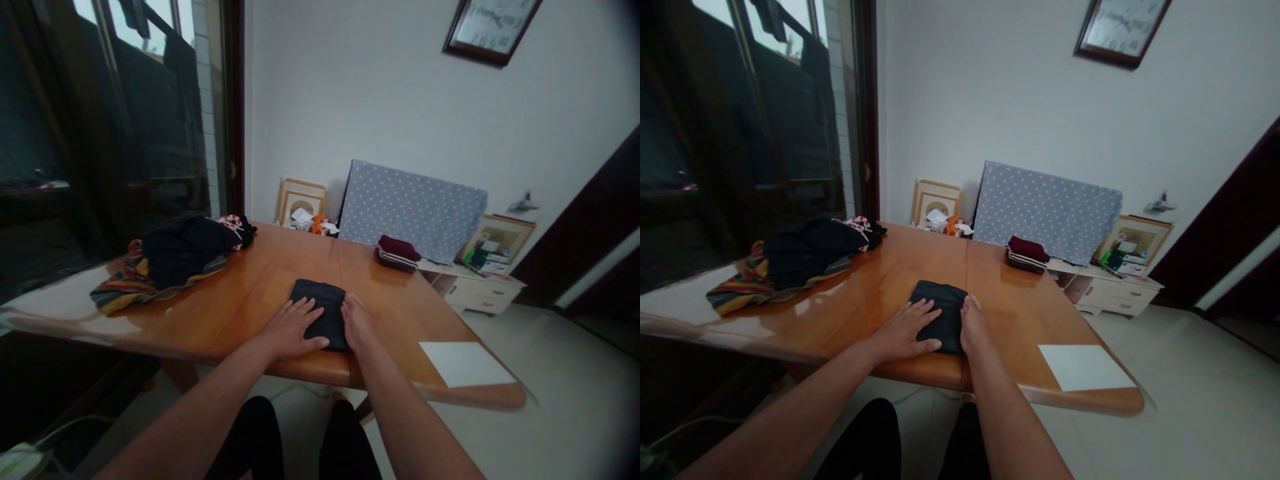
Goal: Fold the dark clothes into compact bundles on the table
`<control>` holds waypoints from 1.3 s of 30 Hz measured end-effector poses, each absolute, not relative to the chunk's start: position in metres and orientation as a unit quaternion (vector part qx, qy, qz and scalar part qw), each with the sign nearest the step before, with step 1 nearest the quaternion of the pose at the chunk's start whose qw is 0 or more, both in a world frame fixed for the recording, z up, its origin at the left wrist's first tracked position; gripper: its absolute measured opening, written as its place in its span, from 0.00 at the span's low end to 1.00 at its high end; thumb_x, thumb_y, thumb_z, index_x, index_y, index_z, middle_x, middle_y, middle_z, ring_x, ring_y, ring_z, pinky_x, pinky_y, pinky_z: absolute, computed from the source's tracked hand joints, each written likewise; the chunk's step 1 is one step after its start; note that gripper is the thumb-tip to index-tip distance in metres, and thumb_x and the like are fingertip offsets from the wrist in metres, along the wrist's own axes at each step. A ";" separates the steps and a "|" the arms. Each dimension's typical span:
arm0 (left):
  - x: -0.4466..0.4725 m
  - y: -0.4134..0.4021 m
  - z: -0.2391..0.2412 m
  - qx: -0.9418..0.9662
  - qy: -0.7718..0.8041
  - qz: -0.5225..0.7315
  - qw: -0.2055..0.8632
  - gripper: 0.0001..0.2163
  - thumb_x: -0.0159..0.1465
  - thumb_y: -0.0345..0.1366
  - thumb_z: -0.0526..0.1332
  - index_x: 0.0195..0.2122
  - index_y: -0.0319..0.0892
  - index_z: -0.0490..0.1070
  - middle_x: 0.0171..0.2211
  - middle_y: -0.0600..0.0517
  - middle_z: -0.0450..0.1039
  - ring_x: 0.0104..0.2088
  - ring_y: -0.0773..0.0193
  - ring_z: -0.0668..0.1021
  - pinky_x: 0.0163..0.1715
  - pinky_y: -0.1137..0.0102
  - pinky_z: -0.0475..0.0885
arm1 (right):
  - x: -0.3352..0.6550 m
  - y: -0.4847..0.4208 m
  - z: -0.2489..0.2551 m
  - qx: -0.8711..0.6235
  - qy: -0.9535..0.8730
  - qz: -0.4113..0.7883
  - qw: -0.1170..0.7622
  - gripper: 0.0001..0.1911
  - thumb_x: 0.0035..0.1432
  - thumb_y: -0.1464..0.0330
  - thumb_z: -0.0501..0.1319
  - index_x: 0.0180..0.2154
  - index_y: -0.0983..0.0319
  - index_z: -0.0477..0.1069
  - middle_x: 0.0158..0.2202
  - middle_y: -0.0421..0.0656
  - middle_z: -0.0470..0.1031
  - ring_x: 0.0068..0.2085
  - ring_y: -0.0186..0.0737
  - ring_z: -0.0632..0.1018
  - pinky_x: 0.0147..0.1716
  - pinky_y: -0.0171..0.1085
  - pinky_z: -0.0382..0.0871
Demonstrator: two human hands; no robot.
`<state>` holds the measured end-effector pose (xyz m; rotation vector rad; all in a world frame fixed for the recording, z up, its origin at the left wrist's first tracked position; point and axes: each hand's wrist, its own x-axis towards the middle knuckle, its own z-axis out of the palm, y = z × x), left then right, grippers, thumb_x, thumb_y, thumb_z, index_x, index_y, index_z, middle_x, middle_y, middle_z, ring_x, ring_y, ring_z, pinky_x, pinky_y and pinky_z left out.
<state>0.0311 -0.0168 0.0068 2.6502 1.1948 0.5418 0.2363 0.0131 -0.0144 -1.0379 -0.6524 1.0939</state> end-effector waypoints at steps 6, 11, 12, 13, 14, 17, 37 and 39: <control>0.029 -0.013 0.015 0.860 0.417 0.218 0.198 0.32 0.66 0.60 0.51 0.66 0.48 0.60 0.69 0.46 0.55 0.70 0.51 0.54 0.67 0.53 0.46 | 0.244 0.010 -0.009 -0.450 -0.279 0.516 0.674 0.18 0.54 0.58 0.63 0.47 0.55 0.72 0.59 0.44 0.71 0.62 0.41 0.69 0.61 0.44 0.62; 0.021 -0.012 0.027 0.771 0.436 0.358 0.296 0.25 0.69 0.54 0.49 0.59 0.46 0.69 0.62 0.47 0.68 0.62 0.55 0.69 0.63 0.59 0.61 | 0.256 -0.004 -0.002 -0.452 -0.294 0.501 0.676 0.18 0.55 0.57 0.62 0.46 0.56 0.73 0.57 0.48 0.73 0.60 0.44 0.71 0.59 0.47 0.66; 0.018 -0.012 0.029 0.755 0.437 0.384 0.302 0.23 0.70 0.53 0.49 0.57 0.46 0.70 0.59 0.48 0.71 0.60 0.56 0.71 0.61 0.59 0.63 | 0.257 -0.009 -0.001 -0.449 -0.294 0.500 0.680 0.17 0.55 0.58 0.63 0.46 0.56 0.73 0.57 0.48 0.73 0.60 0.44 0.72 0.59 0.46 0.66; 0.015 -0.013 0.030 0.742 0.438 0.408 0.303 0.22 0.70 0.52 0.48 0.55 0.46 0.72 0.57 0.48 0.73 0.58 0.56 0.73 0.60 0.60 0.64 | 0.258 -0.015 0.001 -0.443 -0.290 0.499 0.686 0.17 0.54 0.58 0.63 0.45 0.56 0.73 0.57 0.47 0.73 0.59 0.44 0.73 0.59 0.46 0.67; 0.012 -0.013 0.030 0.729 0.441 0.428 0.302 0.22 0.71 0.51 0.47 0.53 0.46 0.73 0.54 0.49 0.75 0.56 0.56 0.74 0.59 0.60 0.66 | 0.258 -0.021 0.002 -0.439 -0.285 0.497 0.692 0.16 0.54 0.58 0.64 0.44 0.56 0.73 0.56 0.47 0.73 0.58 0.44 0.74 0.58 0.45 0.67; 0.001 -0.015 0.023 0.682 0.472 0.475 0.293 0.21 0.70 0.50 0.48 0.48 0.44 0.74 0.50 0.48 0.77 0.51 0.56 0.77 0.55 0.61 0.69 | 0.257 -0.040 0.002 -0.437 -0.274 0.483 0.708 0.15 0.53 0.58 0.65 0.42 0.56 0.73 0.53 0.46 0.75 0.55 0.44 0.76 0.56 0.43 0.70; -0.006 -0.050 -0.003 0.708 0.552 0.416 0.145 0.20 0.71 0.47 0.50 0.55 0.41 0.69 0.52 0.41 0.76 0.53 0.52 0.77 0.53 0.58 0.70 | 0.274 -0.090 -0.020 -0.423 -0.328 0.405 0.741 0.19 0.48 0.58 0.67 0.41 0.60 0.74 0.43 0.46 0.79 0.46 0.42 0.79 0.50 0.44 0.72; -0.003 -0.053 -0.003 0.712 0.539 0.421 0.161 0.21 0.70 0.48 0.52 0.56 0.40 0.67 0.52 0.41 0.76 0.52 0.53 0.78 0.53 0.58 0.71 | 0.275 -0.091 -0.020 -0.416 -0.327 0.411 0.742 0.18 0.48 0.59 0.68 0.41 0.60 0.75 0.43 0.45 0.79 0.46 0.42 0.79 0.50 0.44 0.72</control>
